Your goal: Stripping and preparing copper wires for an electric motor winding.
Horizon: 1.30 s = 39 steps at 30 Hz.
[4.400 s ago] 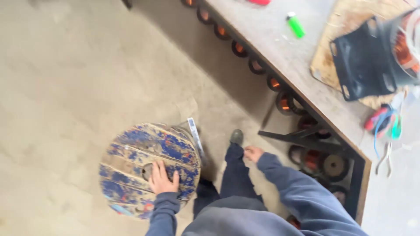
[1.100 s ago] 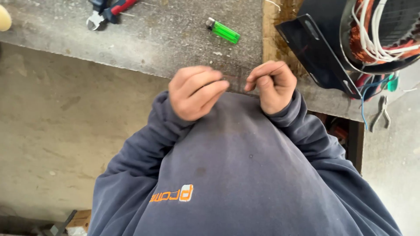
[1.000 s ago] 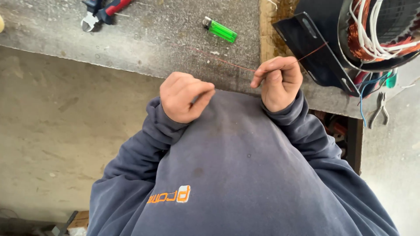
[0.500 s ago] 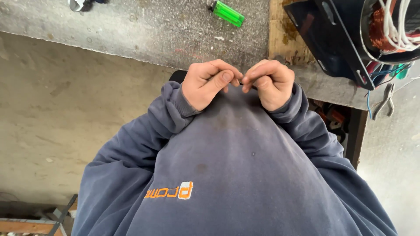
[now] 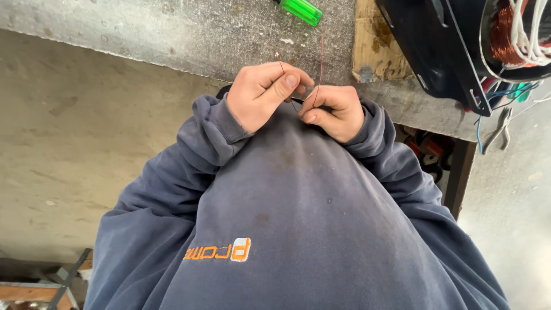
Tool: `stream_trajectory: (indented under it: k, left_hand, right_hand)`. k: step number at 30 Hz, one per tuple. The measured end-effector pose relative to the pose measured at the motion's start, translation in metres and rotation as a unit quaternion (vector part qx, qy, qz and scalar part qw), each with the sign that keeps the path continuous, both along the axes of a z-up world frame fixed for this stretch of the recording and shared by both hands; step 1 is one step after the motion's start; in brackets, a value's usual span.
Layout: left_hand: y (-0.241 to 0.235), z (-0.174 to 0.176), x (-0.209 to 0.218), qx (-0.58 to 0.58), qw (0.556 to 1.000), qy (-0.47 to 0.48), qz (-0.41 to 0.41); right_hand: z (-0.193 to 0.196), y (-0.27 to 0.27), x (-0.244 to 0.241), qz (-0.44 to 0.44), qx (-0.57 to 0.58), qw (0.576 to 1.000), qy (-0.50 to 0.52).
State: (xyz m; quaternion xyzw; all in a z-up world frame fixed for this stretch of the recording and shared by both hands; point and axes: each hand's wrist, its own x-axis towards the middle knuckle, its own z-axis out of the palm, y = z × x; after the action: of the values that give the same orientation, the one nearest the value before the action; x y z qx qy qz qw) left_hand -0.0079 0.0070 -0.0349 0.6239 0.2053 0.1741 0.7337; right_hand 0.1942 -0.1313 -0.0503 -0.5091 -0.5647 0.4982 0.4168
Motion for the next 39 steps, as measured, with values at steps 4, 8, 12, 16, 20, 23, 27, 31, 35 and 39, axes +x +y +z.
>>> stream_trajectory:
  k: [4, 8, 12, 16, 20, 23, 27, 31, 35, 39]
  left_hand:
    - [0.002, -0.003, 0.003, -0.01, 1.0, -0.021, 0.016]
    - [0.004, -0.013, 0.003, -0.037, 0.998, -0.043, 0.038]
    - [0.009, -0.021, 0.003, -0.084, 0.994, -0.067, 0.006]
    - [0.008, -0.024, 0.007, -0.098, 0.993, -0.066, -0.024]
    - [0.007, -0.025, 0.011, -0.126, 0.99, -0.062, -0.033]
    - [0.005, -0.028, 0.012, -0.157, 0.985, -0.066, -0.042]
    - [0.007, -0.028, 0.011, -0.212, 0.972, -0.081, -0.057]
    - [0.004, -0.033, 0.013, -0.214, 0.971, -0.101, -0.034]
    - [-0.001, -0.028, 0.015, -0.2, 0.974, -0.108, -0.003]
    - [-0.006, -0.032, 0.015, -0.203, 0.971, -0.124, 0.016]
  right_hand:
    - [0.006, 0.009, -0.001, 0.043, -0.015, 0.997, -0.061]
    - [0.009, 0.011, -0.004, 0.05, -0.012, 0.99, -0.132]
    - [0.01, 0.014, -0.003, 0.029, 0.04, 0.989, -0.138]
    - [0.005, 0.019, -0.004, 0.054, 0.06, 0.996, -0.025]
    - [-0.012, 0.007, -0.002, 0.026, 0.022, 0.999, 0.02]
    - [-0.025, -0.001, 0.001, -0.005, 0.021, 0.999, 0.046]
    - [-0.019, 0.002, -0.001, -0.002, -0.019, 0.997, 0.073]
    - [-0.014, 0.006, 0.0, 0.035, -0.019, 0.998, 0.044]
    - [-0.006, 0.009, -0.002, 0.036, -0.052, 0.998, 0.01]
    - [0.001, 0.018, -0.007, 0.066, -0.041, 0.997, -0.008]
